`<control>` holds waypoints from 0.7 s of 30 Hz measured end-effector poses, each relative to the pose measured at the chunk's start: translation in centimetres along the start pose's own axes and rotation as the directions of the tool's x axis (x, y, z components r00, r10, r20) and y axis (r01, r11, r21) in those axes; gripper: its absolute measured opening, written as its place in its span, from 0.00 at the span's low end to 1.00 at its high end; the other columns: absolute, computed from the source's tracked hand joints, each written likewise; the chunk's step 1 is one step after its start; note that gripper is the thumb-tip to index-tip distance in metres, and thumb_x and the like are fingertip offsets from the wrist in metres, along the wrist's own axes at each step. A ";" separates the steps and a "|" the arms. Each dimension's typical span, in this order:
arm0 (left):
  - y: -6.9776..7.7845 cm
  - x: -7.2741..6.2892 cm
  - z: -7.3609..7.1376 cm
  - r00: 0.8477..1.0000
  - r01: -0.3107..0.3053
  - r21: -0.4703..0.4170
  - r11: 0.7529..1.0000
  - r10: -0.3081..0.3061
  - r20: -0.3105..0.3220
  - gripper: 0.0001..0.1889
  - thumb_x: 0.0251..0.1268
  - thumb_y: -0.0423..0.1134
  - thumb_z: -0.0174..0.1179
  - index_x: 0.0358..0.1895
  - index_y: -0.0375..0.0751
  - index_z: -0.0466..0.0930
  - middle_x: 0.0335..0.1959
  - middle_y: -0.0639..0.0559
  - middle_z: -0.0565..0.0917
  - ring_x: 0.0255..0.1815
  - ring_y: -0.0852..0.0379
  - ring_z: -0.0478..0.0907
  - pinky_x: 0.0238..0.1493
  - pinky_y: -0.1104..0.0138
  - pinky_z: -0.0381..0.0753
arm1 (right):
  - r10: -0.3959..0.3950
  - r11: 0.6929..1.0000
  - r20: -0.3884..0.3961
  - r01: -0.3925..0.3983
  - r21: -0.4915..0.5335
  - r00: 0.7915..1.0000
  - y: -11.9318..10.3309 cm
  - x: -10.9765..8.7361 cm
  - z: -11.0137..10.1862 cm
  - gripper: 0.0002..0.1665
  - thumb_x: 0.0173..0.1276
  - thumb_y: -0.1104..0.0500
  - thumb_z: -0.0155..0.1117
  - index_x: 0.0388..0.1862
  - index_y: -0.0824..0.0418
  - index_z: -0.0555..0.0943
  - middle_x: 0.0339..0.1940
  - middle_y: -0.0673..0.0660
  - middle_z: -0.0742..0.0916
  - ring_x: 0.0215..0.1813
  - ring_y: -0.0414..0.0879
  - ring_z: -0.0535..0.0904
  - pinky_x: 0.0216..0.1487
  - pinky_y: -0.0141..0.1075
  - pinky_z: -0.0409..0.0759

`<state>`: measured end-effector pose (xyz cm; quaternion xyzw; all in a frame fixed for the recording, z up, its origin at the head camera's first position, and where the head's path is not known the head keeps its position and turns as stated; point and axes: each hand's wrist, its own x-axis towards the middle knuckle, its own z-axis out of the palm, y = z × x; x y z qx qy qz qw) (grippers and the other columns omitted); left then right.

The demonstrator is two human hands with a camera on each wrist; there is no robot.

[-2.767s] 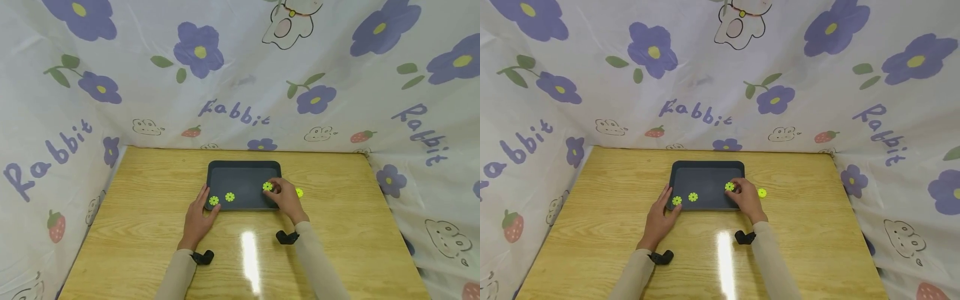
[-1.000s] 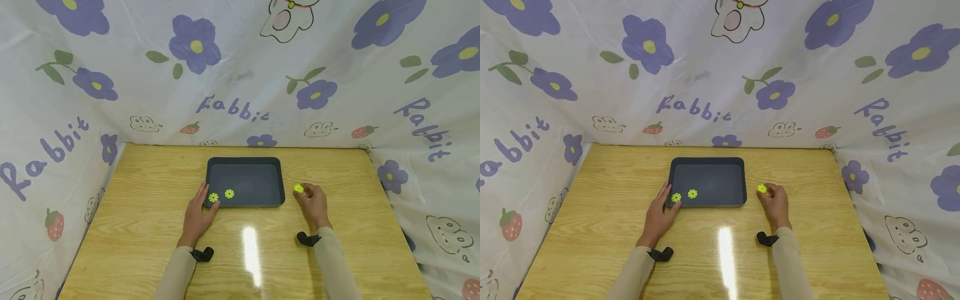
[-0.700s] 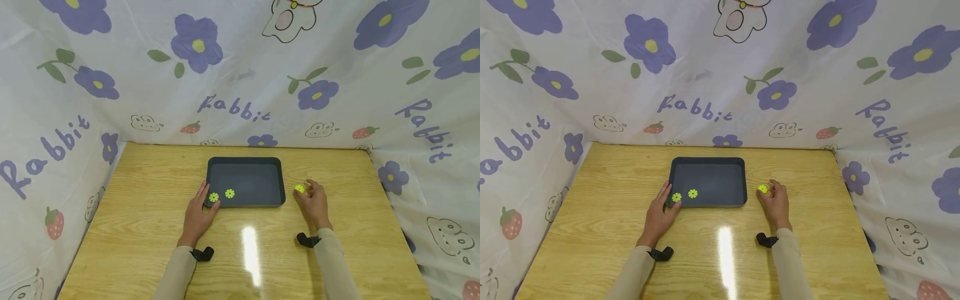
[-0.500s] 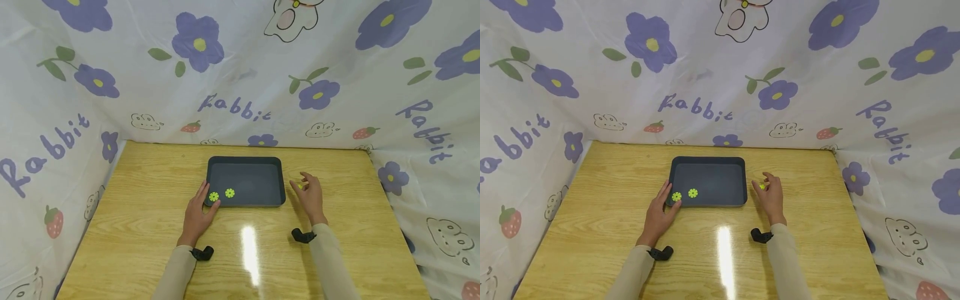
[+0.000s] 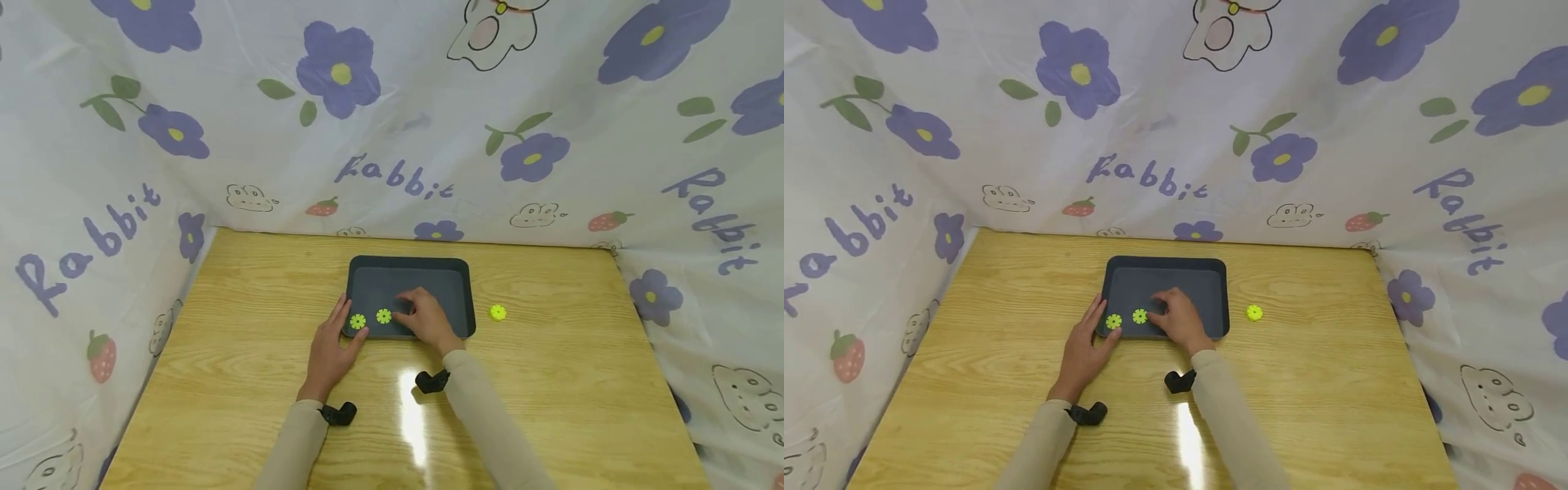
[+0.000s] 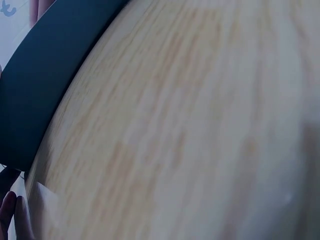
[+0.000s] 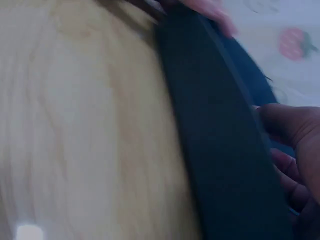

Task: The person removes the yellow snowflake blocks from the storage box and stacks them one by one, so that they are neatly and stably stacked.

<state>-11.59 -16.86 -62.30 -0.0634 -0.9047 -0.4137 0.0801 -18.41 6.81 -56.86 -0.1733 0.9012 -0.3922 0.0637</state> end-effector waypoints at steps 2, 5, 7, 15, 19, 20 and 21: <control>-0.1 0.0 0.1 1.000 -0.004 0.000 1.000 0.004 -0.002 0.39 0.76 0.60 0.58 0.82 0.45 0.61 0.84 0.60 0.54 0.79 0.42 0.62 0.74 0.39 0.63 | 0.000 1.000 0.041 0.002 -0.028 0.999 -0.5 0.4 1.0 0.24 0.69 0.56 0.75 0.61 0.64 0.85 0.49 0.60 0.84 0.36 0.45 0.76 0.39 0.40 0.80; -0.2 0.0 0.2 1.000 -0.004 0.002 1.000 0.004 -0.008 0.40 0.76 0.60 0.59 0.82 0.45 0.61 0.84 0.60 0.54 0.78 0.42 0.63 0.74 0.39 0.63 | 0.013 0.997 0.090 -0.007 -0.071 0.996 -1.0 0.8 1.9 0.25 0.68 0.56 0.76 0.62 0.63 0.85 0.50 0.60 0.84 0.44 0.49 0.80 0.48 0.45 0.83; -0.3 0.1 0.2 1.000 -0.008 0.005 1.000 0.008 -0.009 0.39 0.76 0.60 0.59 0.82 0.45 0.61 0.84 0.61 0.54 0.78 0.42 0.63 0.73 0.40 0.64 | 0.011 0.995 0.103 -0.001 -0.095 0.995 -1.2 1.0 2.1 0.25 0.67 0.56 0.77 0.61 0.62 0.86 0.49 0.59 0.84 0.48 0.51 0.80 0.52 0.48 0.83; -0.1 0.2 0.1 1.000 -0.019 0.005 1.000 0.019 -0.010 0.39 0.76 0.59 0.60 0.82 0.44 0.61 0.84 0.60 0.55 0.79 0.43 0.63 0.74 0.41 0.63 | -0.005 0.991 0.123 0.022 -0.131 0.992 -1.4 1.2 2.0 0.20 0.65 0.58 0.79 0.53 0.62 0.87 0.46 0.57 0.84 0.48 0.51 0.81 0.52 0.47 0.83; -0.1 0.1 0.2 1.000 -0.013 0.006 1.000 0.013 -0.006 0.39 0.76 0.60 0.59 0.82 0.45 0.61 0.84 0.60 0.55 0.79 0.43 0.63 0.74 0.40 0.63 | -0.011 0.993 0.132 0.026 -0.114 0.991 -1.3 0.9 1.7 0.20 0.66 0.60 0.78 0.55 0.62 0.85 0.46 0.57 0.84 0.47 0.50 0.81 0.50 0.46 0.83; -0.1 0.0 0.2 1.000 -0.010 0.006 1.000 0.010 -0.005 0.39 0.76 0.60 0.59 0.82 0.45 0.61 0.84 0.60 0.54 0.79 0.43 0.63 0.74 0.40 0.63 | -0.014 0.994 0.132 0.029 -0.107 0.991 -1.2 0.8 1.6 0.20 0.66 0.61 0.77 0.55 0.62 0.85 0.45 0.57 0.85 0.46 0.49 0.81 0.48 0.45 0.83; -0.1 0.0 0.2 1.000 -0.007 0.006 1.000 0.007 -0.004 0.40 0.76 0.60 0.58 0.82 0.45 0.60 0.84 0.60 0.54 0.79 0.43 0.63 0.74 0.40 0.63 | -0.014 0.995 0.134 0.028 -0.098 0.991 -1.2 0.7 1.5 0.20 0.67 0.61 0.77 0.56 0.62 0.85 0.45 0.57 0.85 0.45 0.48 0.81 0.47 0.45 0.83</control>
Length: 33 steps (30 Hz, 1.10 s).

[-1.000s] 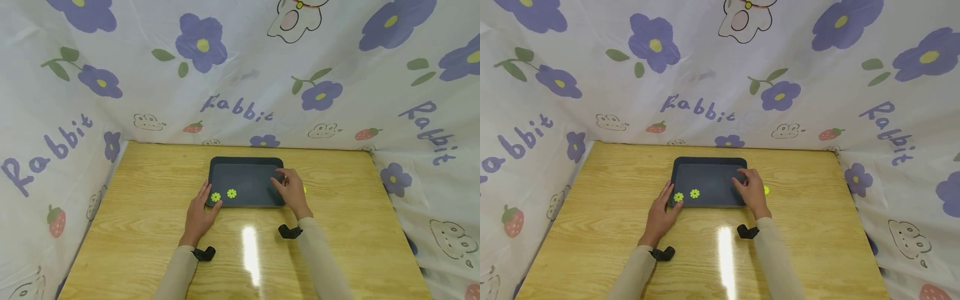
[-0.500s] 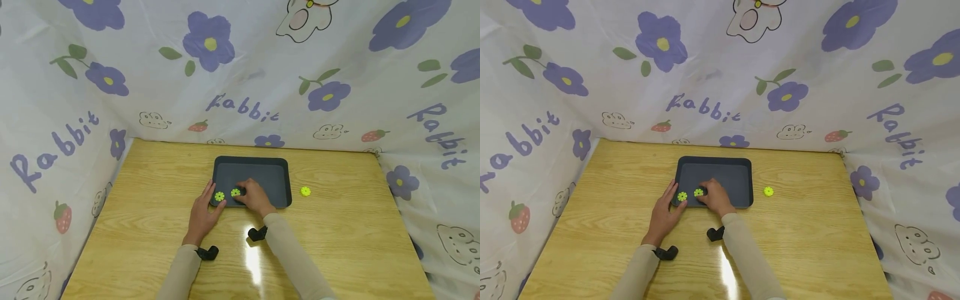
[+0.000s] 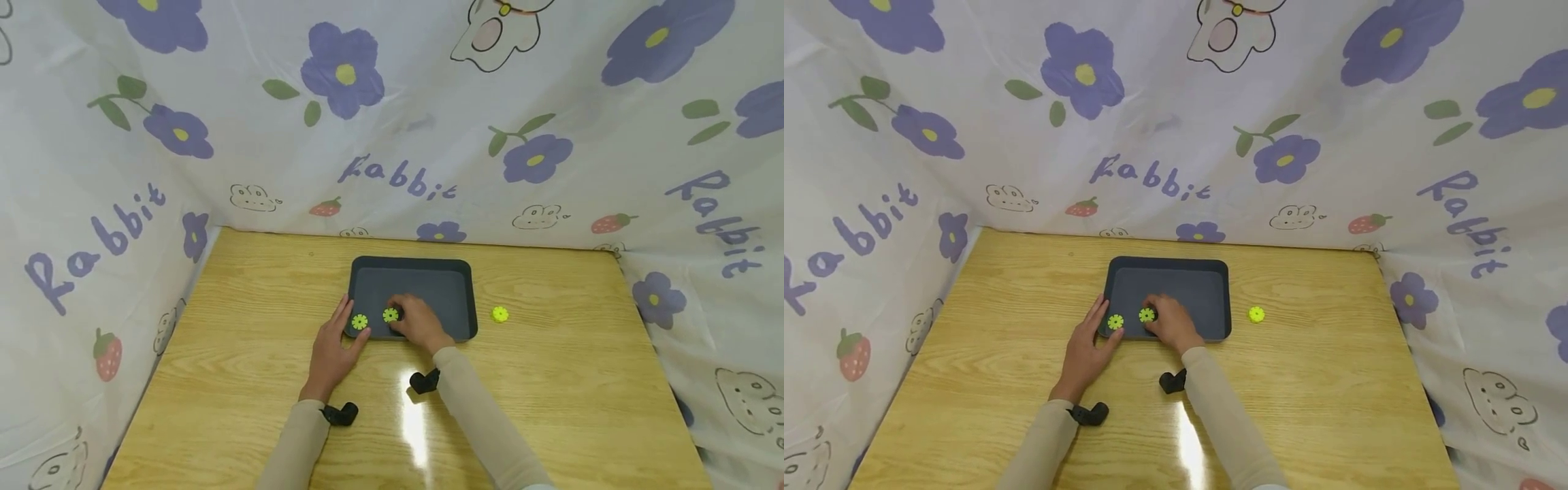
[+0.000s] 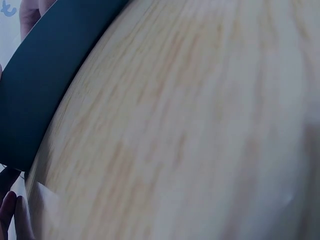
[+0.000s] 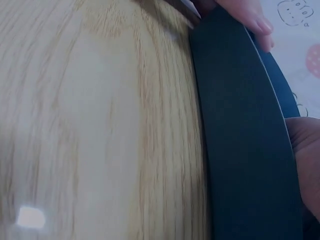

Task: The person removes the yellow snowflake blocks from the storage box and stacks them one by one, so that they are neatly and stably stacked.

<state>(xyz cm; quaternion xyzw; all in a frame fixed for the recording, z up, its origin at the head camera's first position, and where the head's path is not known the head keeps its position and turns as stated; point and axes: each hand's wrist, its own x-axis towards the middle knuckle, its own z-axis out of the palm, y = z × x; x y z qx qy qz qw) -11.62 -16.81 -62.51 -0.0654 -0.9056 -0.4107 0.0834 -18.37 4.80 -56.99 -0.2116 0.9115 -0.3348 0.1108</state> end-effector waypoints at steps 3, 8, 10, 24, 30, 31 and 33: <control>0.1 -0.1 0.0 1.000 0.008 0.001 1.000 -0.008 0.006 0.40 0.76 0.60 0.58 0.82 0.46 0.60 0.84 0.61 0.54 0.79 0.43 0.62 0.74 0.40 0.63 | 0.003 1.000 -0.005 -0.003 0.025 1.000 0.5 -0.4 -0.4 0.20 0.67 0.63 0.76 0.58 0.61 0.85 0.43 0.56 0.87 0.42 0.47 0.81 0.43 0.42 0.83; 0.2 -0.1 -0.2 1.000 0.011 0.005 1.000 -0.011 -0.001 0.40 0.76 0.60 0.58 0.82 0.45 0.60 0.84 0.61 0.54 0.79 0.43 0.62 0.75 0.41 0.63 | 0.000 0.999 -0.019 0.000 0.033 1.000 1.5 -0.9 -1.1 0.19 0.67 0.64 0.76 0.57 0.62 0.87 0.45 0.56 0.89 0.43 0.46 0.83 0.43 0.40 0.84; 0.3 0.0 -0.3 1.000 0.010 0.005 1.000 -0.010 -0.003 0.40 0.76 0.60 0.59 0.82 0.45 0.61 0.84 0.61 0.55 0.79 0.43 0.62 0.75 0.41 0.62 | 0.008 0.999 -0.015 -0.008 0.032 1.000 1.8 -1.0 -1.3 0.19 0.66 0.64 0.76 0.56 0.63 0.87 0.45 0.56 0.89 0.43 0.46 0.84 0.44 0.40 0.85; 0.5 -0.1 0.0 1.000 -0.004 -0.012 1.000 0.004 -0.015 0.39 0.76 0.58 0.60 0.82 0.45 0.61 0.84 0.58 0.56 0.79 0.42 0.62 0.75 0.40 0.62 | 0.076 0.996 -0.262 -0.059 0.072 0.962 4.2 -3.7 -4.8 0.20 0.69 0.57 0.75 0.57 0.64 0.86 0.41 0.56 0.86 0.36 0.45 0.80 0.38 0.42 0.81; 0.7 -0.1 0.0 1.000 -0.016 -0.017 1.000 0.015 -0.027 0.39 0.75 0.57 0.61 0.82 0.44 0.61 0.84 0.58 0.56 0.79 0.41 0.62 0.74 0.39 0.61 | 0.179 0.973 -0.508 -0.075 0.218 0.843 7.3 -6.7 -8.0 0.23 0.70 0.57 0.75 0.59 0.66 0.84 0.43 0.61 0.85 0.38 0.51 0.81 0.39 0.43 0.80; 0.6 -0.1 0.0 0.999 -0.016 -0.015 1.000 0.015 -0.029 0.39 0.75 0.57 0.61 0.82 0.44 0.61 0.84 0.58 0.56 0.79 0.41 0.62 0.74 0.39 0.61 | 0.201 0.969 -0.531 -0.087 0.232 0.823 8.0 -7.2 -8.4 0.23 0.70 0.57 0.75 0.59 0.66 0.84 0.44 0.62 0.85 0.39 0.52 0.81 0.41 0.44 0.80; 0.6 -0.1 0.1 0.999 -0.015 -0.017 1.000 0.014 -0.029 0.39 0.75 0.57 0.61 0.82 0.43 0.61 0.84 0.58 0.56 0.79 0.42 0.62 0.75 0.39 0.61 | 0.248 0.960 -0.559 -0.124 0.251 0.791 9.4 -8.3 -9.0 0.23 0.70 0.57 0.74 0.60 0.66 0.84 0.46 0.64 0.84 0.40 0.54 0.82 0.43 0.45 0.80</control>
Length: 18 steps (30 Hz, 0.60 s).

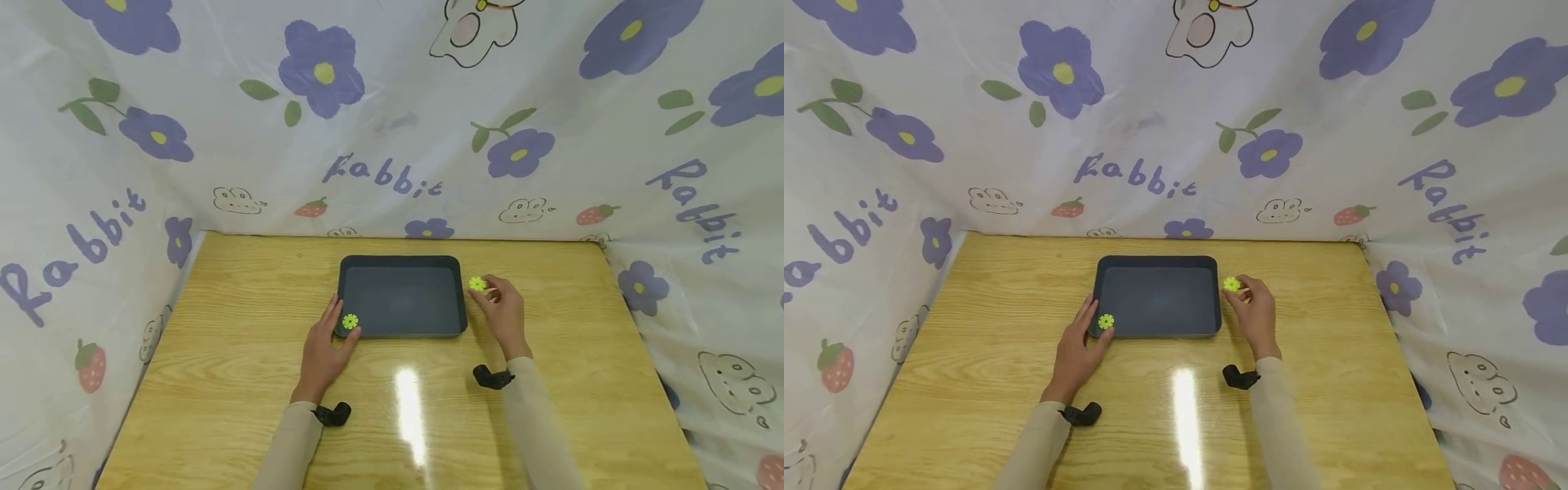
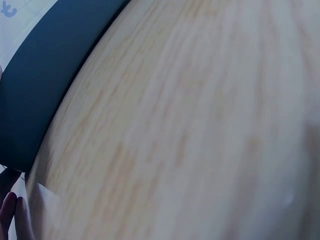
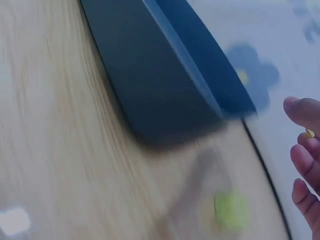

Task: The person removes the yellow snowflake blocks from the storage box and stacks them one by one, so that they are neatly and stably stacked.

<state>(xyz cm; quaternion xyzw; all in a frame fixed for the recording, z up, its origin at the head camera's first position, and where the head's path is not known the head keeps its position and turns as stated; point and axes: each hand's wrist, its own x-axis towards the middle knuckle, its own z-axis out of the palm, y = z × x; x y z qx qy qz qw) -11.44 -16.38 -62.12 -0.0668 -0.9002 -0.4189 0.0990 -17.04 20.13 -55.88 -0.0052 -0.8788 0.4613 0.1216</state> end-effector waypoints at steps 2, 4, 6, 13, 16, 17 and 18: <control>-0.1 0.0 0.0 1.000 0.000 0.002 1.000 0.000 0.002 0.39 0.76 0.57 0.61 0.82 0.43 0.61 0.84 0.59 0.56 0.79 0.42 0.61 0.75 0.39 0.61 | 0.042 0.999 -0.022 -0.042 -0.002 0.999 1.2 -0.3 -1.0 0.23 0.71 0.57 0.74 0.61 0.66 0.84 0.48 0.65 0.84 0.41 0.56 0.82 0.46 0.47 0.80; -0.2 0.1 0.0 1.000 -0.004 0.006 1.000 0.004 0.005 0.39 0.76 0.57 0.60 0.82 0.43 0.61 0.84 0.59 0.55 0.80 0.43 0.61 0.75 0.40 0.61 | 0.087 0.996 -0.024 -0.087 -0.008 0.996 2.4 -0.7 -1.8 0.24 0.71 0.56 0.73 0.62 0.65 0.83 0.50 0.65 0.84 0.43 0.56 0.81 0.48 0.47 0.80; -0.2 0.2 0.0 1.000 -0.010 0.008 1.000 0.010 0.001 0.39 0.76 0.57 0.60 0.82 0.44 0.61 0.84 0.59 0.56 0.80 0.43 0.61 0.75 0.40 0.61 | 0.128 0.992 -0.004 -0.128 -0.007 0.992 3.3 -1.1 -2.3 0.24 0.72 0.56 0.73 0.63 0.65 0.83 0.52 0.65 0.83 0.46 0.57 0.81 0.49 0.48 0.80; -0.3 0.1 0.1 1.000 -0.010 0.012 1.000 0.010 -0.002 0.39 0.76 0.57 0.61 0.82 0.44 0.61 0.84 0.58 0.56 0.79 0.43 0.62 0.75 0.40 0.61 | 0.232 0.972 0.121 -0.234 -0.001 0.965 5.0 -2.3 -2.8 0.27 0.73 0.55 0.72 0.66 0.65 0.81 0.56 0.66 0.81 0.52 0.59 0.79 0.53 0.51 0.79; -0.2 0.0 0.1 1.000 -0.002 0.010 1.000 0.002 0.002 0.39 0.76 0.57 0.61 0.82 0.44 0.61 0.84 0.59 0.56 0.80 0.43 0.61 0.75 0.40 0.61 | 0.240 0.970 0.136 -0.244 0.016 0.961 5.3 -2.5 -2.6 0.27 0.73 0.54 0.72 0.66 0.64 0.81 0.57 0.66 0.81 0.54 0.58 0.78 0.56 0.52 0.79; -0.2 0.0 0.1 1.000 -0.002 0.010 1.000 0.002 0.003 0.39 0.76 0.57 0.60 0.82 0.44 0.61 0.84 0.58 0.56 0.80 0.43 0.61 0.75 0.40 0.61 | 0.235 0.971 0.138 -0.240 0.021 0.962 5.4 -2.5 -2.6 0.27 0.73 0.54 0.72 0.66 0.64 0.81 0.56 0.66 0.81 0.53 0.58 0.78 0.56 0.52 0.79; -0.2 0.0 0.1 1.000 -0.002 0.011 1.000 0.002 0.001 0.39 0.76 0.57 0.60 0.82 0.44 0.61 0.84 0.59 0.56 0.80 0.44 0.61 0.75 0.40 0.61 | 0.224 0.973 0.140 -0.229 0.020 0.964 5.4 -2.4 -2.5 0.27 0.73 0.54 0.72 0.66 0.63 0.81 0.55 0.66 0.81 0.53 0.58 0.78 0.55 0.52 0.79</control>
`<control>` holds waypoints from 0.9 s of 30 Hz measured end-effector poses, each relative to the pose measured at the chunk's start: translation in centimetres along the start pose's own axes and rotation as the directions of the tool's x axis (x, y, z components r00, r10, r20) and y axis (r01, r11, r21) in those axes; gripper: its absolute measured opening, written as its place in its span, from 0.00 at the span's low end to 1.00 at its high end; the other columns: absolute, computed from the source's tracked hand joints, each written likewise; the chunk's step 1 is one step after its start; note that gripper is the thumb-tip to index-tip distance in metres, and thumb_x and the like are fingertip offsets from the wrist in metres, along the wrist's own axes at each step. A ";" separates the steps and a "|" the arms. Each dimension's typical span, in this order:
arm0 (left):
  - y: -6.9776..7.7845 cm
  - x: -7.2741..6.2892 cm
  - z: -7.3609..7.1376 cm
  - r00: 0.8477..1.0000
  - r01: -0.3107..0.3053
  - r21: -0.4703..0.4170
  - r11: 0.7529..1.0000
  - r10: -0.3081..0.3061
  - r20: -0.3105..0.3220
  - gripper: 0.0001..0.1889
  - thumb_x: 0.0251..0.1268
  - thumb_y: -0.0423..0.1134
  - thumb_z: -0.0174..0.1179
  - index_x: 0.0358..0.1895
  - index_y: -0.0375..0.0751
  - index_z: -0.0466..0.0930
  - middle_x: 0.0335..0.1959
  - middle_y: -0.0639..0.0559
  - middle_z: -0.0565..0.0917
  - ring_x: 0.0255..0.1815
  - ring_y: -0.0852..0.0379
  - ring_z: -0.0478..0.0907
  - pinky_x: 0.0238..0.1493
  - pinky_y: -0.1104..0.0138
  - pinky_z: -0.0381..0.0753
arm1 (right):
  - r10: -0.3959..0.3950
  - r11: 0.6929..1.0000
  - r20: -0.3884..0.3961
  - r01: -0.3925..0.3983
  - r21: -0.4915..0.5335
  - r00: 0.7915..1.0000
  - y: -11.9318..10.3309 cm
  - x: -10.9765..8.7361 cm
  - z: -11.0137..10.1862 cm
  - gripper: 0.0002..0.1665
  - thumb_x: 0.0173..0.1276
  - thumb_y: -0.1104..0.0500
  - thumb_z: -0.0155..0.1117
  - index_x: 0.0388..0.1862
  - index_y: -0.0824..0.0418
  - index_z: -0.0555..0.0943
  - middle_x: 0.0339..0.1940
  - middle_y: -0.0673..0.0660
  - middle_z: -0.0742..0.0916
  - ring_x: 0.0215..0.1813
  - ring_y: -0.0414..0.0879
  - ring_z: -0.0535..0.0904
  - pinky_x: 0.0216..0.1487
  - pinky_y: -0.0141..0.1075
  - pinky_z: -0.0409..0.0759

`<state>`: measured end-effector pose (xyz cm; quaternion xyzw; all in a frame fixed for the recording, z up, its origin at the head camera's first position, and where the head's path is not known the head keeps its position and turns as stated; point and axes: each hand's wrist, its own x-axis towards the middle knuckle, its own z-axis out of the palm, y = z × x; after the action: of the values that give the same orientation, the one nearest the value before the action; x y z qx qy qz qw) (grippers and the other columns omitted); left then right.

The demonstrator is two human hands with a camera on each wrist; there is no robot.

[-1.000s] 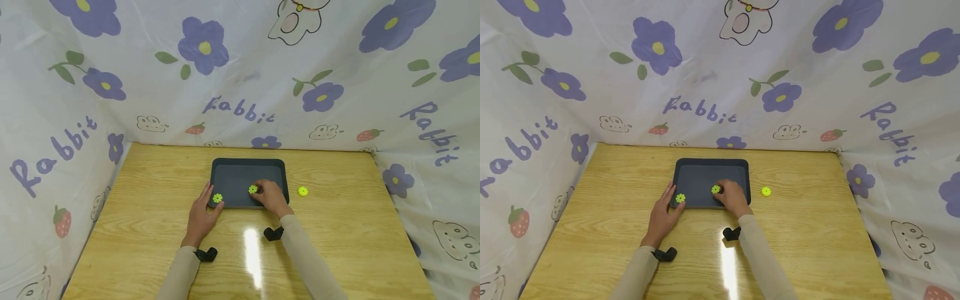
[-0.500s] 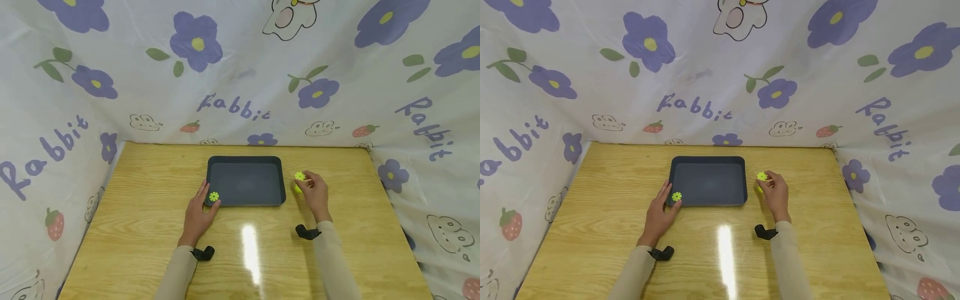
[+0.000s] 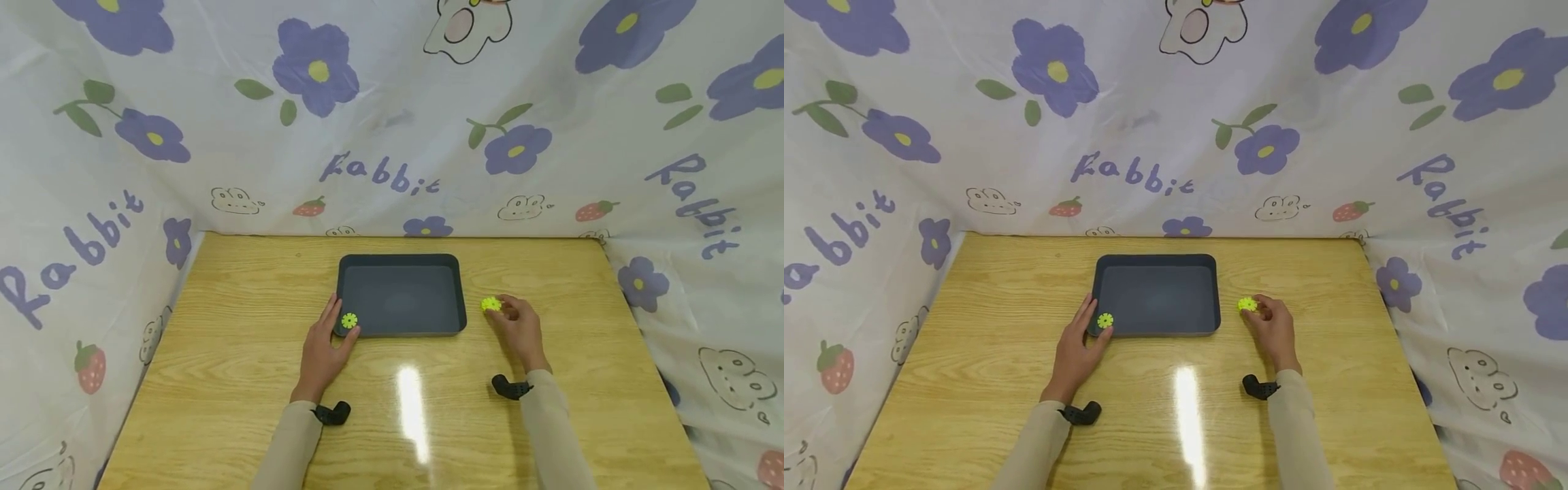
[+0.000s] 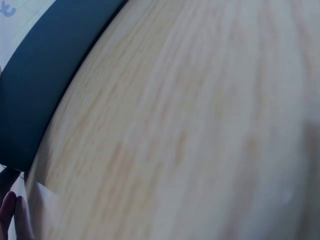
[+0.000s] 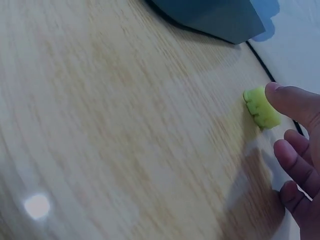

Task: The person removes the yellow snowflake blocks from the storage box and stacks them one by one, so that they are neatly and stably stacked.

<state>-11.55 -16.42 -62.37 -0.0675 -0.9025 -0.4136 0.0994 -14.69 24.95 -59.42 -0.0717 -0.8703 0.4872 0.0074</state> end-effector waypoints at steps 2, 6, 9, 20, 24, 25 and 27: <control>0.0 0.0 0.0 1.000 -0.001 -0.001 1.000 0.001 -0.004 0.39 0.76 0.57 0.61 0.82 0.44 0.61 0.84 0.58 0.56 0.79 0.44 0.62 0.75 0.40 0.61 | -0.019 1.000 0.004 0.019 -0.007 1.000 0.0 0.2 0.1 0.26 0.72 0.54 0.72 0.65 0.63 0.82 0.54 0.65 0.81 0.52 0.57 0.77 0.55 0.52 0.78; 0.0 0.0 0.0 1.000 -0.007 -0.003 1.000 0.007 -0.008 0.39 0.75 0.56 0.61 0.81 0.43 0.62 0.84 0.57 0.56 0.79 0.43 0.62 0.74 0.39 0.62 | -0.039 0.998 0.012 0.039 -0.046 0.999 -0.2 0.4 0.1 0.25 0.72 0.55 0.72 0.64 0.64 0.82 0.53 0.65 0.81 0.49 0.56 0.77 0.52 0.49 0.79; 0.1 0.1 0.0 1.000 -0.008 -0.003 1.000 0.008 -0.004 0.39 0.75 0.56 0.61 0.81 0.42 0.61 0.84 0.56 0.56 0.79 0.42 0.62 0.74 0.39 0.61 | -0.039 0.997 0.016 0.040 -0.065 0.999 -0.2 0.5 0.1 0.25 0.72 0.56 0.72 0.64 0.64 0.83 0.53 0.66 0.81 0.47 0.54 0.77 0.49 0.45 0.78; 0.5 0.1 -0.2 1.000 0.008 -0.016 1.000 -0.008 0.003 0.39 0.75 0.56 0.62 0.81 0.42 0.61 0.84 0.56 0.56 0.80 0.42 0.61 0.75 0.40 0.60 | -0.033 0.995 0.037 0.036 -0.089 0.999 -0.4 0.6 0.1 0.26 0.73 0.55 0.72 0.65 0.64 0.82 0.52 0.66 0.81 0.44 0.53 0.75 0.45 0.44 0.75; 0.4 0.1 -0.2 1.000 0.005 -0.015 1.000 -0.005 0.000 0.39 0.75 0.55 0.62 0.81 0.42 0.61 0.84 0.55 0.56 0.79 0.42 0.61 0.75 0.39 0.60 | -0.026 0.996 0.043 0.030 -0.084 0.999 -0.3 0.6 0.1 0.28 0.73 0.55 0.72 0.67 0.64 0.81 0.53 0.66 0.81 0.43 0.53 0.74 0.44 0.43 0.75; 0.3 0.1 -0.1 1.000 0.005 -0.012 1.000 -0.005 0.000 0.39 0.75 0.55 0.62 0.81 0.42 0.62 0.84 0.56 0.56 0.79 0.42 0.61 0.75 0.39 0.61 | -0.024 0.996 0.039 0.027 -0.082 0.999 -0.3 0.6 0.2 0.29 0.72 0.55 0.72 0.69 0.64 0.79 0.54 0.66 0.81 0.43 0.53 0.74 0.43 0.43 0.75; 0.3 0.0 -0.1 1.000 0.007 -0.006 1.000 -0.007 -0.001 0.39 0.75 0.56 0.62 0.81 0.43 0.62 0.84 0.57 0.56 0.79 0.42 0.62 0.74 0.40 0.61 | -0.026 0.997 0.018 0.028 -0.077 0.999 -0.3 0.5 0.2 0.33 0.72 0.55 0.72 0.73 0.64 0.76 0.55 0.67 0.80 0.43 0.53 0.75 0.43 0.42 0.75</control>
<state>-11.51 -16.32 -62.11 -0.0644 -0.9014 -0.4167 0.0980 -15.28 24.67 -59.30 -0.0560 -0.8894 0.4537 0.0037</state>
